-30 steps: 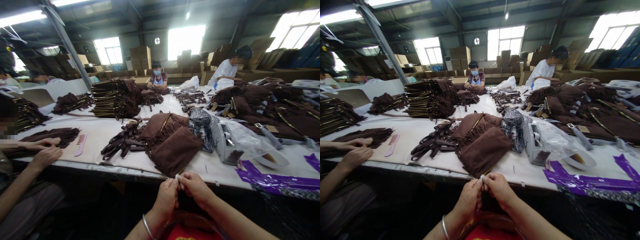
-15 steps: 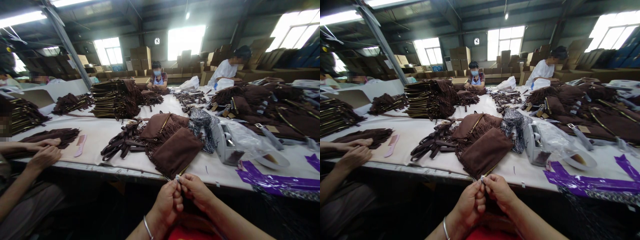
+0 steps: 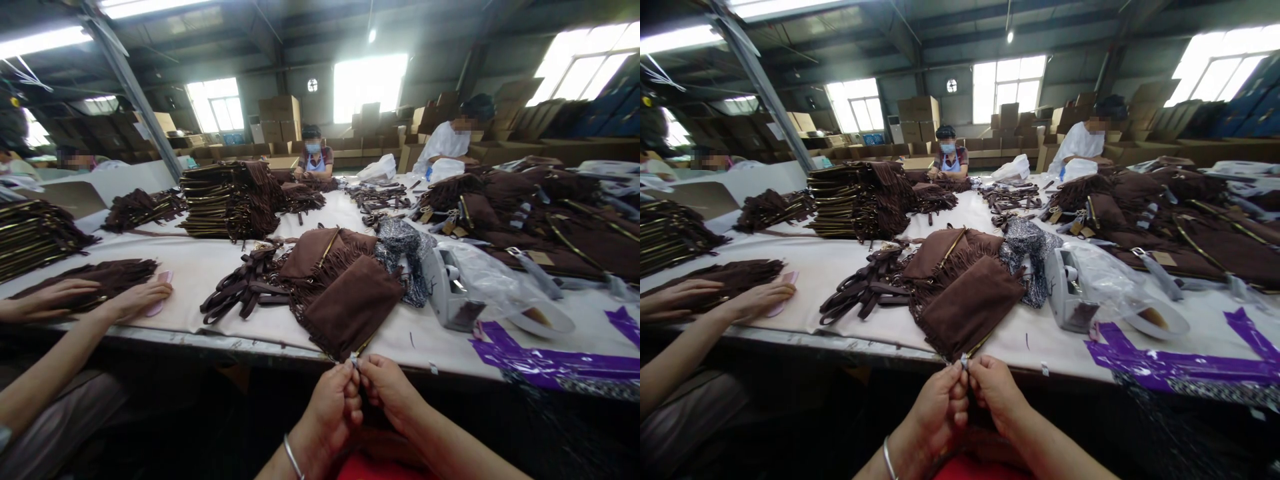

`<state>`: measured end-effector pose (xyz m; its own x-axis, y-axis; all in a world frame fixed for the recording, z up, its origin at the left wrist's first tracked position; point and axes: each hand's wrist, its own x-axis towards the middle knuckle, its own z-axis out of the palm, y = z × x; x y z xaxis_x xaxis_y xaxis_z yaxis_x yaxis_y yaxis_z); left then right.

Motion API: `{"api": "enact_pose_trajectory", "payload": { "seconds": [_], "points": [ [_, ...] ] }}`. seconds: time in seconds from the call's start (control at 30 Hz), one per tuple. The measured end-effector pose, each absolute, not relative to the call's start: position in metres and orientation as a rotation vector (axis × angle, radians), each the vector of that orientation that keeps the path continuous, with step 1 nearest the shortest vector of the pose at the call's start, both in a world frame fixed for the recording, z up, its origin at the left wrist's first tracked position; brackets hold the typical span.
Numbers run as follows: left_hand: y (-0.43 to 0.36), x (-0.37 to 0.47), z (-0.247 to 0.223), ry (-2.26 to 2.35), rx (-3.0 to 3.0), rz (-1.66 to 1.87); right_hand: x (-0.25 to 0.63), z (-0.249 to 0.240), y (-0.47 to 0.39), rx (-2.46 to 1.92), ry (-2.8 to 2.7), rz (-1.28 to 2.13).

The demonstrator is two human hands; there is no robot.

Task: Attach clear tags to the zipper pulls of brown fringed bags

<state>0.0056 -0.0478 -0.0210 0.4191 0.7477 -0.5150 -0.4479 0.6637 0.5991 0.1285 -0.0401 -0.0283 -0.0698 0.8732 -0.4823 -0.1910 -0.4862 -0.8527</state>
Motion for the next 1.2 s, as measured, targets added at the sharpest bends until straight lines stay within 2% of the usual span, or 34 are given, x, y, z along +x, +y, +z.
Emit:
{"api": "enact_pose_trajectory", "payload": {
  "seconds": [0.23,0.37,0.5,0.63,0.73,0.9,1.03,1.2],
  "points": [
    [-0.050,-0.010,-0.006,1.315,1.484,0.947,0.132,-0.030,-0.042,-1.443,-0.859,1.605],
    [-0.045,-0.017,0.000,1.390,1.684,0.976,0.133,-0.029,-0.040,-1.469,-1.017,1.519],
    [-0.033,-0.017,0.001,1.343,1.523,0.919,0.141,-0.023,-0.036,-1.500,-1.260,1.325],
    [-0.022,-0.018,0.001,1.190,0.855,0.670,0.150,-0.012,-0.033,-1.549,-1.374,1.117],
    [-0.017,-0.021,0.002,1.039,0.579,0.631,0.151,-0.005,-0.032,-1.559,-1.415,1.049],
    [-0.015,-0.024,0.006,0.973,0.468,0.615,0.145,-0.002,-0.033,-1.440,-1.588,0.949],
    [-0.015,-0.022,0.008,0.975,0.476,0.608,0.139,-0.003,-0.031,-1.333,-1.906,0.741],
    [-0.018,-0.017,0.007,1.044,0.545,0.591,0.139,0.003,-0.022,-1.360,-2.073,0.635]
  ]
}}
